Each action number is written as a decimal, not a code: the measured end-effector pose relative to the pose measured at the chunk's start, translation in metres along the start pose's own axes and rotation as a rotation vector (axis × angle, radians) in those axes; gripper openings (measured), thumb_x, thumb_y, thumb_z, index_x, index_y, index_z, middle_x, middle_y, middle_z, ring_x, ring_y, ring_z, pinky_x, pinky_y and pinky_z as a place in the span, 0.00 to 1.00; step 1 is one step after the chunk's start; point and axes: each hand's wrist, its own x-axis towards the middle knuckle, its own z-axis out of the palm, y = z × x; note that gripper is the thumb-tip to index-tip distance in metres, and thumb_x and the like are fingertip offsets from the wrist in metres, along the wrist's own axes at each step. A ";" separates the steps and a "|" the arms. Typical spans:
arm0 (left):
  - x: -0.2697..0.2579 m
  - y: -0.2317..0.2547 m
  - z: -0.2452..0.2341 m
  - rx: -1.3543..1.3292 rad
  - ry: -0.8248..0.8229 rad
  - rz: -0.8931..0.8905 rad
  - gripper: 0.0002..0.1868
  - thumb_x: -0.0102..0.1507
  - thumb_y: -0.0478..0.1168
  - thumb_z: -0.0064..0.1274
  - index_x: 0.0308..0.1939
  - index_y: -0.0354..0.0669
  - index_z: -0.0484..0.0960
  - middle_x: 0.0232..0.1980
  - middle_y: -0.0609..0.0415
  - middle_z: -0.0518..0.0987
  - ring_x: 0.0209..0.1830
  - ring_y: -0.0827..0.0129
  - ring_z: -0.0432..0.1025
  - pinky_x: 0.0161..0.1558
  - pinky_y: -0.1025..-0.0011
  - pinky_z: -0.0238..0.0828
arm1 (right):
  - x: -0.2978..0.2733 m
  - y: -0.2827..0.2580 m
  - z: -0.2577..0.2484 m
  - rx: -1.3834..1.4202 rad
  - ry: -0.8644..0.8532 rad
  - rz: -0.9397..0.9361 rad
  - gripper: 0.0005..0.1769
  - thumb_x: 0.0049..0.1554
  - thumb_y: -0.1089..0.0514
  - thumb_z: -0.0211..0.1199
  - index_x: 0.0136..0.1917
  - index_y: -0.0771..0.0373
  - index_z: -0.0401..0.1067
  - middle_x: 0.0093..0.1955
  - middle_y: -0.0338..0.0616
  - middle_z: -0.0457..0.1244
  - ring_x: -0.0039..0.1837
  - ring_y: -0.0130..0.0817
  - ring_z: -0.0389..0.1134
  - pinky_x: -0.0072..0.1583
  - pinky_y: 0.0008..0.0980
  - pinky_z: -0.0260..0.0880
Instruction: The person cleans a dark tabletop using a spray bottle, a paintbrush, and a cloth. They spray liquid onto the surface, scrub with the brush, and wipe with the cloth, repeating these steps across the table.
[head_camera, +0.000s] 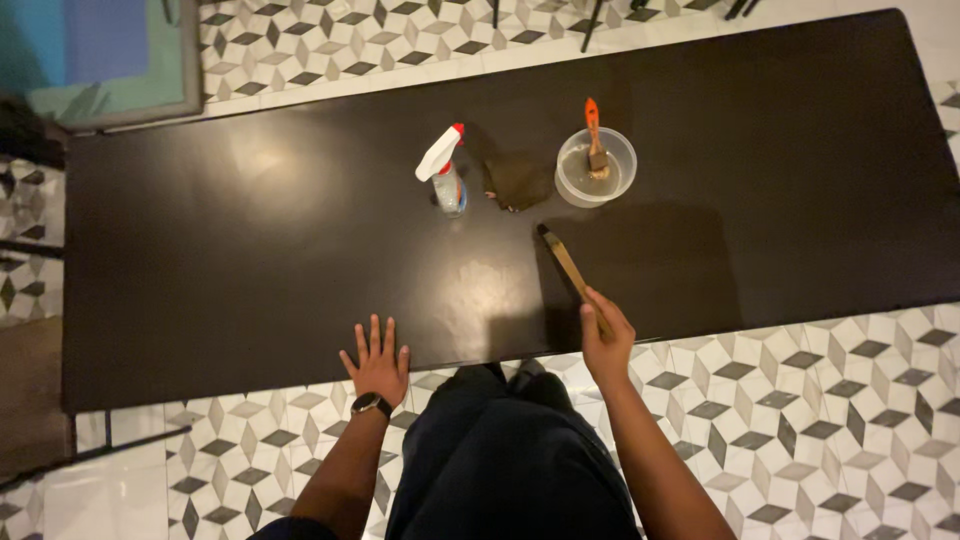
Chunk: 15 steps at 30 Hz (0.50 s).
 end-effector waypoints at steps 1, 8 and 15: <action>0.000 0.001 0.005 0.014 -0.034 -0.027 0.37 0.69 0.62 0.34 0.80 0.59 0.51 0.85 0.55 0.40 0.83 0.49 0.34 0.70 0.28 0.29 | 0.001 -0.003 0.002 -0.037 -0.022 -0.023 0.15 0.64 0.63 0.61 0.62 0.70 0.75 0.57 0.52 0.70 0.57 0.38 0.72 0.59 0.33 0.70; 0.031 0.004 0.001 -0.006 -0.103 -0.175 0.37 0.69 0.67 0.32 0.79 0.59 0.58 0.86 0.52 0.47 0.86 0.49 0.38 0.75 0.29 0.36 | 0.011 0.004 0.011 -0.183 -0.028 -0.296 0.13 0.62 0.67 0.62 0.60 0.70 0.74 0.56 0.54 0.70 0.57 0.48 0.71 0.59 0.39 0.71; 0.041 -0.025 0.011 0.114 0.103 -0.077 0.41 0.67 0.67 0.33 0.77 0.49 0.58 0.83 0.49 0.45 0.83 0.49 0.35 0.71 0.31 0.26 | 0.005 -0.003 0.013 -0.227 -0.036 -0.290 0.14 0.60 0.67 0.62 0.60 0.69 0.75 0.56 0.54 0.70 0.57 0.49 0.71 0.60 0.41 0.71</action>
